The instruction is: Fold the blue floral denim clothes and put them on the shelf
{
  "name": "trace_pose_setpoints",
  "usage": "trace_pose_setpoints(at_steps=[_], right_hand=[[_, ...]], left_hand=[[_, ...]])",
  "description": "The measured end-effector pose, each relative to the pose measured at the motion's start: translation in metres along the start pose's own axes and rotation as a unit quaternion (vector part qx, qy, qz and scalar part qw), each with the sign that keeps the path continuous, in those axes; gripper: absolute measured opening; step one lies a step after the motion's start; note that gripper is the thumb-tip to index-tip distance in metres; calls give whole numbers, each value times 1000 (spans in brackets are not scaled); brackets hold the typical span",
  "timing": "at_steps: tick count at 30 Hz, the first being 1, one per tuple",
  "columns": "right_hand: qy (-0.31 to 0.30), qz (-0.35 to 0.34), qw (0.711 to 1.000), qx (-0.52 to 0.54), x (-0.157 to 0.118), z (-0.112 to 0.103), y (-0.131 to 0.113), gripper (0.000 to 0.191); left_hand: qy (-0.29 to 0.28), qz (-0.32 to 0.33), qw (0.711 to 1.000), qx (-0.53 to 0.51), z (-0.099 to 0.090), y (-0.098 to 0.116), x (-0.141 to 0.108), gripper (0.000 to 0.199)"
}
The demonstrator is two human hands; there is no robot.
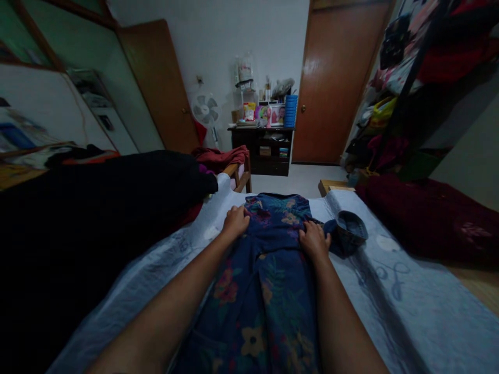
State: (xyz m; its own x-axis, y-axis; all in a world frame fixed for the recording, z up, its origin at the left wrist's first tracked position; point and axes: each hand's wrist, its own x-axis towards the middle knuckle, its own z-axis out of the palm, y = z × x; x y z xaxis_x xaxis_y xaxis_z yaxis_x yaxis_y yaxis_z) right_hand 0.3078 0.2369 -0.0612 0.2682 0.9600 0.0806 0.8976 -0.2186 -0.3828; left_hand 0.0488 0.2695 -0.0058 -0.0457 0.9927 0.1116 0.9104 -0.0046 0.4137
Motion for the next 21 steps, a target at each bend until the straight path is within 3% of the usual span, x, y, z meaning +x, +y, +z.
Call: trace_pose_setpoints(at_steps=[4,9,12,15,18,21], right_hand=[[32,-12,999,-16,-6,2,0,46],[55,-7,998,-24,-11,-2,-5,46],[34,-10,999,-22,-12,-7,-6,46],[21,-15,999,-21,-15,-12,-6,46],[33,-21,999,-19,-20,-16,-8,44],[50,-19,998,-16,-24,-19,-10,41]], left_hand=[[-120,77,989,36,-16,5,-74,3],[-180,90,973,114,-26,11,-170,21],[-158,72,977,126,-29,9,-221,44],[-134,51,980,139,-30,3,-260,45],[-107,42,982,152,-30,2,-283,38],[-86,57,984,142,-27,10,-296,49]])
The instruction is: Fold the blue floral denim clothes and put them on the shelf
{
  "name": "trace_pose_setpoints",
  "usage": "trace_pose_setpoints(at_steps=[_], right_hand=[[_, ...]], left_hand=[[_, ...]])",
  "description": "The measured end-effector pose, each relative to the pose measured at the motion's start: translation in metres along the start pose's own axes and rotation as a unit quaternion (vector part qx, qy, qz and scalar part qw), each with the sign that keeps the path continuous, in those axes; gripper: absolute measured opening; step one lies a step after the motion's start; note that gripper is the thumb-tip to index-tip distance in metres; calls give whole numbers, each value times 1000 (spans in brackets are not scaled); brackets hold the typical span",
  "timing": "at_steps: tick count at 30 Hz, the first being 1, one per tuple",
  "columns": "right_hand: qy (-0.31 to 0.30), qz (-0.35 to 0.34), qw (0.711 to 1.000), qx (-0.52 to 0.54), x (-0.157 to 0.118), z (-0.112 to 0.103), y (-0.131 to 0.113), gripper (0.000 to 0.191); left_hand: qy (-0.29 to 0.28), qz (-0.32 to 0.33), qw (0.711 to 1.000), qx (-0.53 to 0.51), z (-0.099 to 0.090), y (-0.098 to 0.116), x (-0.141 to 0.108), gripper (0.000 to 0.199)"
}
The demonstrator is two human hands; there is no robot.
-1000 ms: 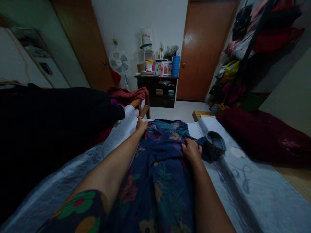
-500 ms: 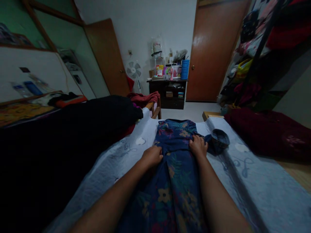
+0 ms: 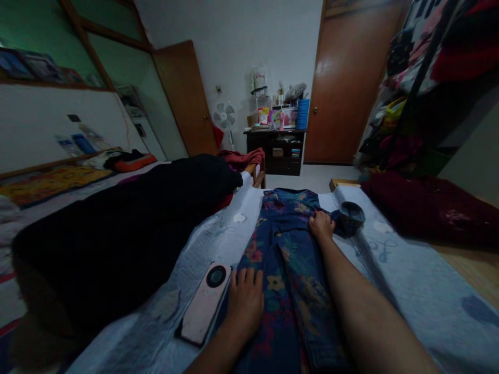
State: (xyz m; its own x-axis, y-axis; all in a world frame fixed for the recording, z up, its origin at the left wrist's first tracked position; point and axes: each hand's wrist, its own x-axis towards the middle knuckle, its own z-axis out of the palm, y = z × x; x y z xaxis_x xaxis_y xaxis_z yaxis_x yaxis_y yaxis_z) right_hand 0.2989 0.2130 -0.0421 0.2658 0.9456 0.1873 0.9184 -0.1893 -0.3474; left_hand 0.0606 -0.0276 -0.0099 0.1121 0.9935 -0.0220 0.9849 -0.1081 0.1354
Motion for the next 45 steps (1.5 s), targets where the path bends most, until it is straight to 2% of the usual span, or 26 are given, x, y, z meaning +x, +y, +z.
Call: trace_pose_setpoints(at_steps=[2,5,7,9,12,16,19,24,27,32,35,38,40,43,45], right_hand=[[9,2,1000,0,-1,-1,-1,40],[36,2,999,7,-4,-3,-2,40],[76,5,997,15,-6,-5,-2,39],[103,9,994,18,-8,-6,-3,39],[52,-9,999,2,-8,-8,-4,38],[-19,-30,999,-13,-8,-8,-7,33],[-50,-43,998,-22,-10,-10,-8,34],[-114,-97,988,-20,-24,-26,-3,37],[-156,-154,976,-7,-45,-42,6,42],[-178,-232,956,7,-117,-61,22,52],[-173,-270,947,6,-170,-62,31,55],[-169,-281,945,0,-209,-62,36,57],[-172,-276,945,-4,-225,-66,36,57],[-194,-274,942,-7,-235,-77,31,60],[-210,-284,935,-8,-238,-86,23,61]], left_hand=[[-9,49,998,-32,1,14,-6,58],[-61,148,980,-121,4,39,-16,58],[-74,199,964,-158,6,52,-21,49],[-63,243,955,-158,6,58,-23,30],[-69,301,942,-132,2,60,-22,12],[-102,329,931,-122,-8,59,-23,13],[-104,325,932,-126,-13,60,-27,28],[-105,289,946,-105,-16,56,-34,23],[-92,283,947,-122,-17,51,-38,26],[-89,303,938,-147,-15,49,-49,28],[-98,309,933,-159,-13,48,-57,32],[-93,301,933,-174,-12,40,-65,44],[-74,261,949,-163,-12,31,-70,48],[-32,153,983,-95,-10,18,-77,45],[-7,84,996,-42,-10,13,-81,47]])
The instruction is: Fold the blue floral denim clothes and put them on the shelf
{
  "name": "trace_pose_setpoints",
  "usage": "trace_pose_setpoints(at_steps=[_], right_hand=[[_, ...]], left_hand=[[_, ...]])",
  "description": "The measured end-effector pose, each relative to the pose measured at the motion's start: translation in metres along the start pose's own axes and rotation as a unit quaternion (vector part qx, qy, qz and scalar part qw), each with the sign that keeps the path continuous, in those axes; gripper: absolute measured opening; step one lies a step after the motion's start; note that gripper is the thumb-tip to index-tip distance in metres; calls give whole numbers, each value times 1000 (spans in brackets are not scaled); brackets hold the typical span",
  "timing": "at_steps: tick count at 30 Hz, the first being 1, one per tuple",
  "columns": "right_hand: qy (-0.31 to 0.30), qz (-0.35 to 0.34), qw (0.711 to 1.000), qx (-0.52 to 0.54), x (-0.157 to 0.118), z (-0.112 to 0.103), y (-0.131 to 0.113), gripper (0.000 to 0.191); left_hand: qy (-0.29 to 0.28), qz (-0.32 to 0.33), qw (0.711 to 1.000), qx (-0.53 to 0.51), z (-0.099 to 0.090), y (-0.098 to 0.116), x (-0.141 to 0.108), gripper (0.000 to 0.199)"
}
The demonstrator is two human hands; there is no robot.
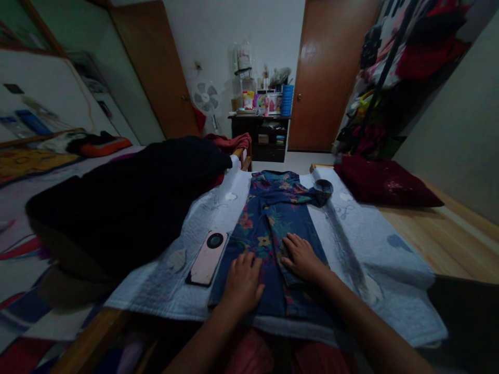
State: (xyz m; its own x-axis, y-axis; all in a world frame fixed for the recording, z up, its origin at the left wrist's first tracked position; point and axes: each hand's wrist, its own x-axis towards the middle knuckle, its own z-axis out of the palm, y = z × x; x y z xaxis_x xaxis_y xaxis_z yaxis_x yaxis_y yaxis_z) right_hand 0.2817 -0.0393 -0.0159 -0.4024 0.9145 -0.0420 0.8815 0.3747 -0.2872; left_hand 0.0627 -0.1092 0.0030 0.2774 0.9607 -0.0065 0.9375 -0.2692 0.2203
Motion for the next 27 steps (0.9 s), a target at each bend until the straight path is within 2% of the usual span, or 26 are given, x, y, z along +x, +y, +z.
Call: trace_pose_setpoints(at_steps=[2,5,9,12,18,20,22,24,27], right_hand=[[-9,-18,1000,4,1,-8,-10,57],[-12,-41,999,29,8,-19,-25,44],[-25,-49,994,95,29,-24,-43,37],[-33,-50,987,146,50,-18,-55,36],[-16,-43,980,192,75,-5,-69,41],[2,-45,979,201,78,-10,-64,37],[41,-21,982,186,79,-21,-48,32],[92,32,985,145,82,-36,-20,28],[144,106,978,104,88,-61,34,32]], left_hand=[[9,-51,998,36,0,-2,-4,51],[-8,-91,994,53,-3,-4,-7,45],[-51,-91,994,29,-9,-12,-7,38],[-63,-88,994,-10,-17,-19,-5,35],[-10,-58,985,-165,-30,-21,0,31],[-11,-43,979,-197,-31,-19,2,29],[-25,-31,978,-206,-27,-17,3,28],[-43,-26,978,-204,-20,-17,4,28],[-59,-28,977,-203,-9,-19,5,29]])
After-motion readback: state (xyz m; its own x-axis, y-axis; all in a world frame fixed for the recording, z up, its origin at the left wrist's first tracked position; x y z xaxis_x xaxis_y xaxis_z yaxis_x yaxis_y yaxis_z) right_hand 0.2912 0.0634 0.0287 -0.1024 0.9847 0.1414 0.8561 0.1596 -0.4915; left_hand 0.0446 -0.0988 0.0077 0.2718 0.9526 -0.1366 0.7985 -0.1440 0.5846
